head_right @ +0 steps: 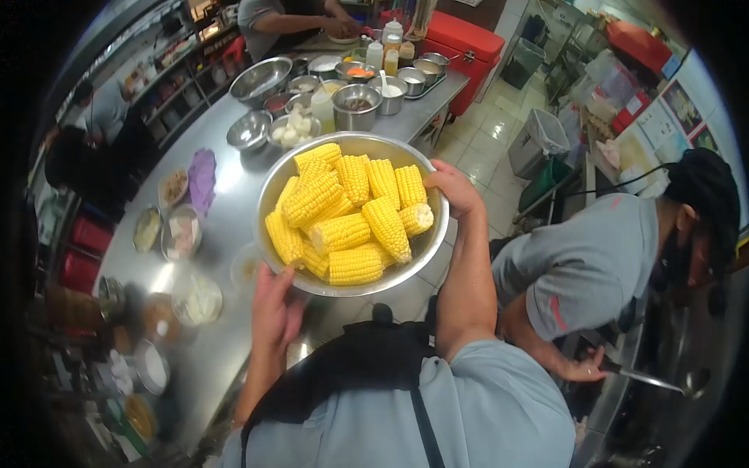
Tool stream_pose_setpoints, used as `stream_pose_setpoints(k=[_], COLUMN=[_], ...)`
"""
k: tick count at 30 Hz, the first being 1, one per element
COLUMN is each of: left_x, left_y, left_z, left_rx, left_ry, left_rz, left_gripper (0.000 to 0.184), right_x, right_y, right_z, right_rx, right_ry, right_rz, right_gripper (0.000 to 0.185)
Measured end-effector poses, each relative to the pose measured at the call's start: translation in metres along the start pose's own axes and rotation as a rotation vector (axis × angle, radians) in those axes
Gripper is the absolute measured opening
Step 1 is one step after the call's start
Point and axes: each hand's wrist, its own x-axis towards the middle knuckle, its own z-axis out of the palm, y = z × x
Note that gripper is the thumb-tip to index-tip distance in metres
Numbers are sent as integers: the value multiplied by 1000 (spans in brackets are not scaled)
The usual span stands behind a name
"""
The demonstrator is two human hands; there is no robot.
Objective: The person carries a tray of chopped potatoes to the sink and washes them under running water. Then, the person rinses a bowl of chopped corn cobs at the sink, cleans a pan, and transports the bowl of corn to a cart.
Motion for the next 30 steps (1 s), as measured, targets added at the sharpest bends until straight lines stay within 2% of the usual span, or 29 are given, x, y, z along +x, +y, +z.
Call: stream_pose_setpoints(k=[5, 7, 11, 19, 21, 23, 27, 30], left_x=[76, 117, 191, 291, 326, 364, 449, 493], left_y=[5, 2, 0, -85, -98, -118, -148, -189], left_z=[33, 43, 61, 119, 148, 172, 228, 289], left_rx=[32, 32, 21, 94, 90, 150, 204, 275], left_ry=[19, -7, -87, -250, -265, -315, -416, -517], left_rz=[-59, -93, -118, -318, -342, -359, -469, -513], left_gripper=[48, 46, 43, 45, 40, 42, 45, 45], right_x=[53, 66, 100, 89, 86, 82, 69, 37], right_y=[-29, -47, -46, -26, -25, -22, -37, -56], right_z=[-43, -57, -94, -233, -262, -299, -341, -371], right_rx=[-27, -114, -72, -19, 17, 13, 78, 114], right_ry=[48, 102, 171, 357, 373, 446, 578, 773], right_rz=[85, 110, 144, 130, 71, 119, 36, -10], right_gripper=[38, 37, 36, 37, 41, 43, 42, 41])
